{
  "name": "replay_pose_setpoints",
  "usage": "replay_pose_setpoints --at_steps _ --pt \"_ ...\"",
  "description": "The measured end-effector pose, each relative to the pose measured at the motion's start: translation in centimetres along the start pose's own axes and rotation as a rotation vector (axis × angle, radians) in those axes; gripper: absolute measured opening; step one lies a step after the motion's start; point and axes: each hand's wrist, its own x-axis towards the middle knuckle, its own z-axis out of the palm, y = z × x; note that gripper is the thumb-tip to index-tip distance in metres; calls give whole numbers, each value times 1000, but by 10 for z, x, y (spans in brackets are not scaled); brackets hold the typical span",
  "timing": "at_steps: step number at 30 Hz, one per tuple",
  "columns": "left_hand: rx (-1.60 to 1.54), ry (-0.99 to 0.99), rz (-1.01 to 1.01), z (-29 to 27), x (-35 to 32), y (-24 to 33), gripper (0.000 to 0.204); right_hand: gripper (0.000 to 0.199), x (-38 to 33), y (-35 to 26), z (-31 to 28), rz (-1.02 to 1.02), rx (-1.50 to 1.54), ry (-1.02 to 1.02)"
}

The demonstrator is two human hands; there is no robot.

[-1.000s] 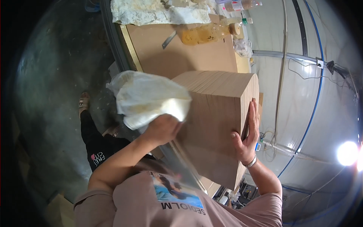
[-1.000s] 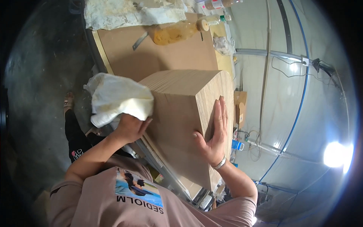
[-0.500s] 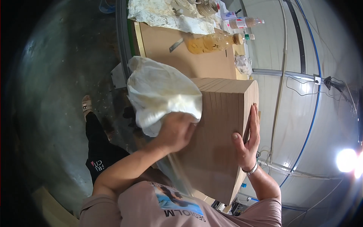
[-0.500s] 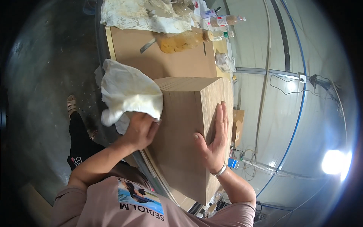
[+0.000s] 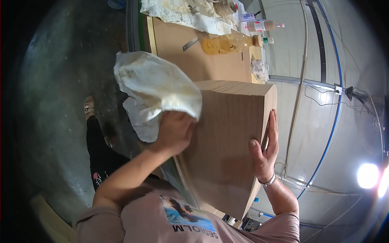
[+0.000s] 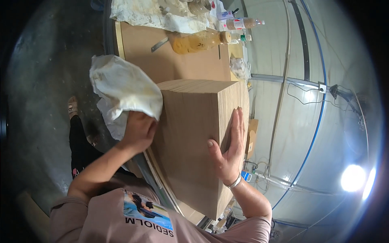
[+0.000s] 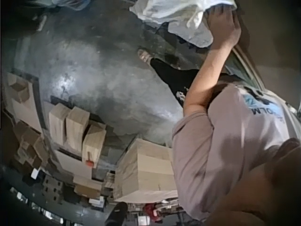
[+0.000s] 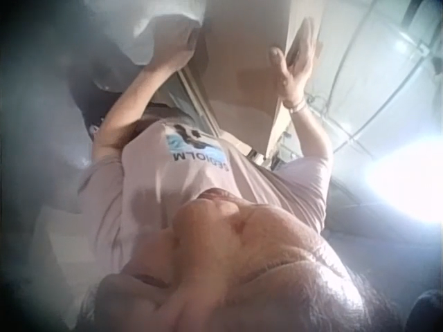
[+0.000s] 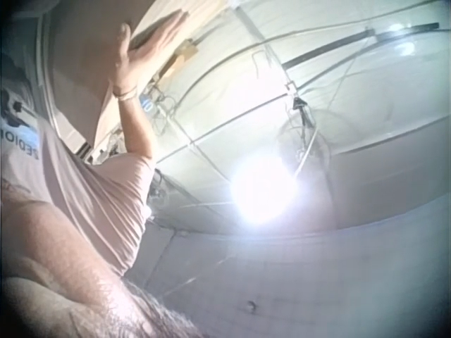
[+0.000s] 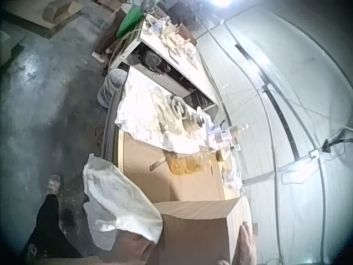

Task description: The person applies a liquid from a bottle onto a cloth and wipes it onto the surfaces and edges of a wooden furniture component, then uses a small block to sand or polish the edges.

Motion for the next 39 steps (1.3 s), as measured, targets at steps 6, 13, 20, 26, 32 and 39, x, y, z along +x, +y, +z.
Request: replay_pose_setpoints --at_steps 6,13,20,26,32,39 --pt "-35 25 -128 -6 11 -2 26 89 1 -1 5 -17 12 6" --pt "119 -20 -119 -9 17 3 48 89 -1 1 3 -10 -4 6" --pt "117 71 -91 14 -8 7 52 88 -2 -1 3 4 4 -5" --pt "-196 337 -105 -26 59 -35 45 88 0 -1 6 -14 43 11" --pt "-128 392 99 -23 28 -5 42 90 -1 4 2 8 44 4" --pt "-38 355 -87 -29 44 -39 42 92 0 2 5 -5 95 11"
